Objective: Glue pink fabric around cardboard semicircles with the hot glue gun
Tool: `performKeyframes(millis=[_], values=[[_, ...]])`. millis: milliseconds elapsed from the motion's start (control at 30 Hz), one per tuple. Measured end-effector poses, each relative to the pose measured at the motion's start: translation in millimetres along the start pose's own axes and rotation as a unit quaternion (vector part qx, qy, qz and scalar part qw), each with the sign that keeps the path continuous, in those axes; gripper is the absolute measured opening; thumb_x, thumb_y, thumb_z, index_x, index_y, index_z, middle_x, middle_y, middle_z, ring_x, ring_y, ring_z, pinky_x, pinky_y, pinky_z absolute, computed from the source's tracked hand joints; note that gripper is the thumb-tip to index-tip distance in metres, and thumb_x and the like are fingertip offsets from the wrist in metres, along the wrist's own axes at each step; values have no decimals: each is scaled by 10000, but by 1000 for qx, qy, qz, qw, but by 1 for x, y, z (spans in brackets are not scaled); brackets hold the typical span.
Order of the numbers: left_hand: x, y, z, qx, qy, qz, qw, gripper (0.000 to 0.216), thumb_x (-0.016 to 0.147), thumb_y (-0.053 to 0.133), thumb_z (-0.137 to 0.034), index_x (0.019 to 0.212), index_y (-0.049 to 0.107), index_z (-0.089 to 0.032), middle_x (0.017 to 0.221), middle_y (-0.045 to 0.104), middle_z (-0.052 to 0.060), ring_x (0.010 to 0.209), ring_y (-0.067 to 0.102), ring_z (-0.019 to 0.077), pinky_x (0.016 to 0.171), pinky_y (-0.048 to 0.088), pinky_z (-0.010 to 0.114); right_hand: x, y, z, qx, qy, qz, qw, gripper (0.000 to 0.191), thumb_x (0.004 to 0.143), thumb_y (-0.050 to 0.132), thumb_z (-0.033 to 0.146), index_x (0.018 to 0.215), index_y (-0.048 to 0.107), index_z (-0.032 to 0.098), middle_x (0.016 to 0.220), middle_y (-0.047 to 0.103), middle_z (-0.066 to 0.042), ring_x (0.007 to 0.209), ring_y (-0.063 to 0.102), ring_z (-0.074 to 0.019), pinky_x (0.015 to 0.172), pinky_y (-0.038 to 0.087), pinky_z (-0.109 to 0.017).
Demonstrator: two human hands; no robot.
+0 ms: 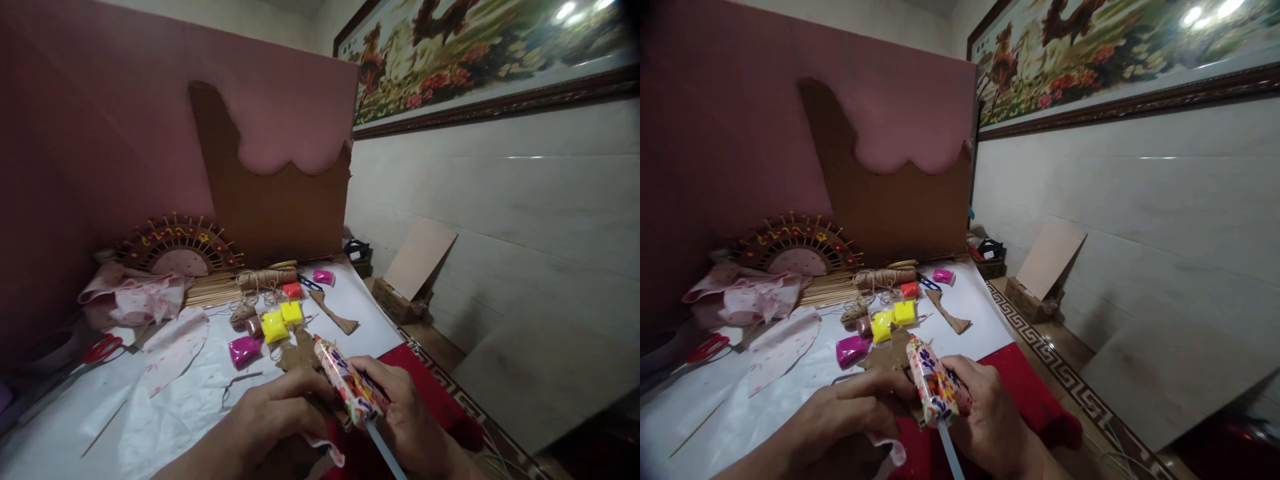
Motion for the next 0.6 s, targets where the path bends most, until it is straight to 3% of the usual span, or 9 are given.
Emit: performKeyframes(millis=[67,167,267,400,533,600], values=[[5,-3,-3,40,13,48,998,154,796,613,-217,781,763,-253,1017,710,118,835,682,227,720,515,270,-1,-2,-1,53,30,-1,998,247,785,592,377,924,608,174,738,616,-32,620,543,-170,574,420,-255],[10,-6,-6,97,-5,112,989,197,829,563,-161,875,743,-229,1066,686,139,938,651,244,803,490,299,-3,-9,-8,135,100,-55,984,207,769,635,374,837,620,179,612,541,16,527,451,-118,494,380,-218],[17,-12,-4,114,-29,78,990,195,845,543,-173,850,730,-228,1083,681,130,954,642,251,828,480,324,-7,-14,-20,265,194,-91,940,246,767,643,380,666,598,160,480,421,53,423,335,-70,393,300,-181],[35,-15,5,75,-63,44,994,152,824,589,-203,767,725,-236,1103,692,97,993,635,257,860,470,344,-11,-20,-33,416,241,-140,866,241,703,696,359,796,630,147,561,488,43,390,282,-36,308,242,-135],[60,-11,14,73,-64,29,995,153,785,613,-158,739,738,-233,1100,706,86,1036,620,251,897,447,362,-16,-25,-40,454,234,-154,846,271,693,717,335,861,630,141,565,511,42,381,293,-27,303,260,-119],[68,-8,22,57,-89,49,993,157,756,626,-136,723,742,-236,1092,717,80,1025,630,249,901,449,380,-20,-27,-44,465,235,-162,838,248,693,721,324,830,629,138,565,514,41,381,297,-26,300,264,-117]])
Point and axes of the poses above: each hand's wrist, its own x-axis towards the middle knuckle, its own y-axis out of the palm, z = x × y, the point moved 3 cm from there along x, towards the middle knuckle
